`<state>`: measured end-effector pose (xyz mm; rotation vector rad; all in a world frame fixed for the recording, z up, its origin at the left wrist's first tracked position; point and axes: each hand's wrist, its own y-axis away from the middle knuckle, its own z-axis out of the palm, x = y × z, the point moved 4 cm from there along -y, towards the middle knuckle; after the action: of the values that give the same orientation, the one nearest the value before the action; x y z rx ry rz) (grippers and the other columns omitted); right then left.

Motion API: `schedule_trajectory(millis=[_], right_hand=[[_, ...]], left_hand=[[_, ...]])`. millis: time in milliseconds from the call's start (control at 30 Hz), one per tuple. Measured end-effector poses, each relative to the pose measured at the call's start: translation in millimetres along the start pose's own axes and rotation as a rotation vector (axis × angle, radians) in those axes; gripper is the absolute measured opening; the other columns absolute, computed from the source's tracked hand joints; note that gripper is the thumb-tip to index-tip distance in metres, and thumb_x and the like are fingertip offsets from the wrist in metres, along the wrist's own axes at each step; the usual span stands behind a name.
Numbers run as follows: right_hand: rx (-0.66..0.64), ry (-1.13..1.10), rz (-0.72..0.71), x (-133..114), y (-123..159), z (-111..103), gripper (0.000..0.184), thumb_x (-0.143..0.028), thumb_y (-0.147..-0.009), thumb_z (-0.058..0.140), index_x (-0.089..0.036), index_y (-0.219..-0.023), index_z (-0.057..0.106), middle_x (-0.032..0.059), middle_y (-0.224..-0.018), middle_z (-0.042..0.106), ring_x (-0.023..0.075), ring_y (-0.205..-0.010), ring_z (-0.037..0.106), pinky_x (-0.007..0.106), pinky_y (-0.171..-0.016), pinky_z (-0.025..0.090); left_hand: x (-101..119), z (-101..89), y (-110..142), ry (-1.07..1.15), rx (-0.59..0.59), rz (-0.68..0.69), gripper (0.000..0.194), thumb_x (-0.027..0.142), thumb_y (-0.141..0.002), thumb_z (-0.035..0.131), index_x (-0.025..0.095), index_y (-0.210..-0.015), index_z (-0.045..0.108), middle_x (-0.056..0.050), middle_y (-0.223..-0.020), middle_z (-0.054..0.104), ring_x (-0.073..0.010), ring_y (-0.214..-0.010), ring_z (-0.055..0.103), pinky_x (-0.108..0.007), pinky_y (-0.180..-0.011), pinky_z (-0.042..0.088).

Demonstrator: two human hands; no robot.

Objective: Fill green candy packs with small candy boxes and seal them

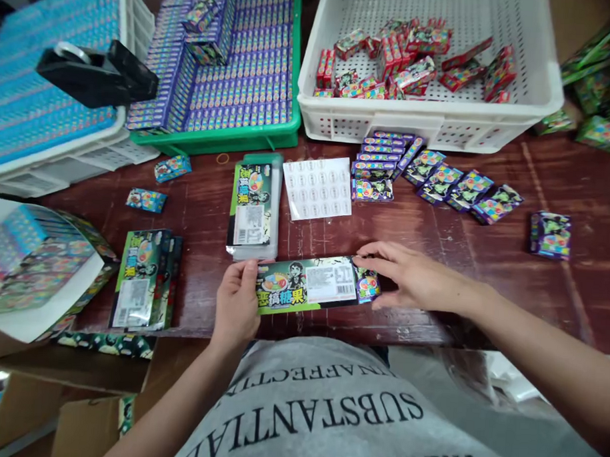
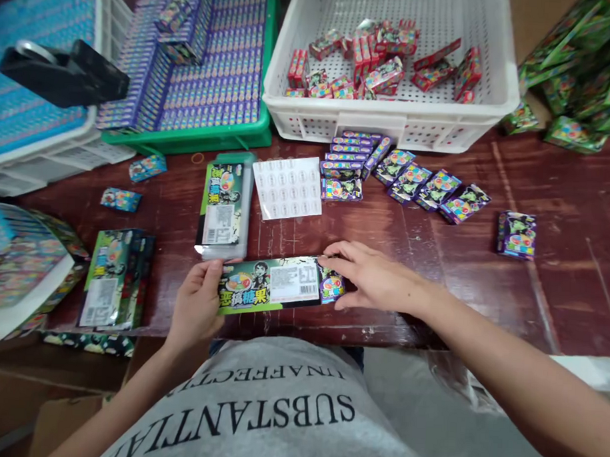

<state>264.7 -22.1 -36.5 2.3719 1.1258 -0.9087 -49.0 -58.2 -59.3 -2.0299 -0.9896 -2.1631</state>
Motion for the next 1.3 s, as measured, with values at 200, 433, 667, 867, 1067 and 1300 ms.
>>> schedule_trajectory(millis=[200,433,667,867,1067,1300], right_hand=[[0.309,-0.312,0.317,2.0,12.7,8.7,0.072,-0.034,-0.087,0.076,-0.027,-0.15,0.042,0.0139,-0.14,0.052,0.0253,-0.117,0.063,0.047,-0.103,0.055],[0.55,-0.79,0.57,7.5,32.6,2.5,0.052,-0.042,-0.091,0.069,-0.026,-0.139,0.054,0.0075,-0.115,0.07,0.0223,-0.1,0.069,0.047,-0.095,0.059],[1.101,-0.469,0.605,-8.0,19.1,-3.7,0.061,-0.041,-0.101,0.05,-0.032,-0.155,0.023,0.0133,-0.136,0.057,0.0269,-0.12,0.061,0.047,-0.099,0.056],[0.904,-0.485,0.582,-8.0,17.6,3.5,0.04,-0.042,-0.094,0.065,-0.031,-0.131,0.054,0.0073,-0.12,0.063,0.0268,-0.113,0.061,0.05,-0.104,0.05],[0.9,-0.602,0.562,5.5,11.3,-13.9,0.021,-0.045,-0.095,0.063,-0.03,-0.11,0.064,0.0054,-0.106,0.066,0.0252,-0.099,0.065,0.039,-0.086,0.057],[0.64,-0.567,0.477,9.3,-29.8,-35.2,0.021,-0.045,-0.096,0.06,-0.028,-0.104,0.07,0.0049,-0.102,0.068,0.025,-0.096,0.065,0.041,-0.088,0.054]], left_hand=[[7.0,14.8,-4.8,-0.005,0.007,0.045,0.031,0.047,-0.085,0.074,0.021,-0.097,0.063,-0.003,-0.1,0.076,-0.016,-0.076,0.071,-0.031,-0.074,0.06],[23.3,36.0,-4.0,-0.019,-0.064,0.104,0.028,0.046,-0.089,0.071,0.021,-0.098,0.06,-0.006,-0.107,0.077,-0.0182,-0.085,0.072,-0.032,-0.077,0.06],[36.6,54.7,-3.3,0.028,-0.072,0.043,0.029,0.044,-0.089,0.072,0.02,-0.099,0.061,-0.007,-0.107,0.077,-0.0181,-0.084,0.073,-0.033,-0.078,0.06],[50.9,59.6,-14.0,0.028,-0.046,0.128,0.026,0.045,-0.091,0.069,0.021,-0.097,0.061,-0.005,-0.108,0.077,-0.0173,-0.083,0.073,-0.033,-0.078,0.061],[62.8,45.0,-35.8,0.033,-0.04,0.139,0.038,0.054,-0.084,0.075,0.021,-0.101,0.066,-0.007,-0.112,0.076,-0.0213,-0.088,0.074,-0.031,-0.073,0.063],[66.3,26.7,-62.3,0.032,-0.035,0.2,0.046,0.059,-0.078,0.079,0.022,-0.102,0.068,-0.007,-0.115,0.076,-0.0217,-0.083,0.075,-0.03,-0.068,0.064]])
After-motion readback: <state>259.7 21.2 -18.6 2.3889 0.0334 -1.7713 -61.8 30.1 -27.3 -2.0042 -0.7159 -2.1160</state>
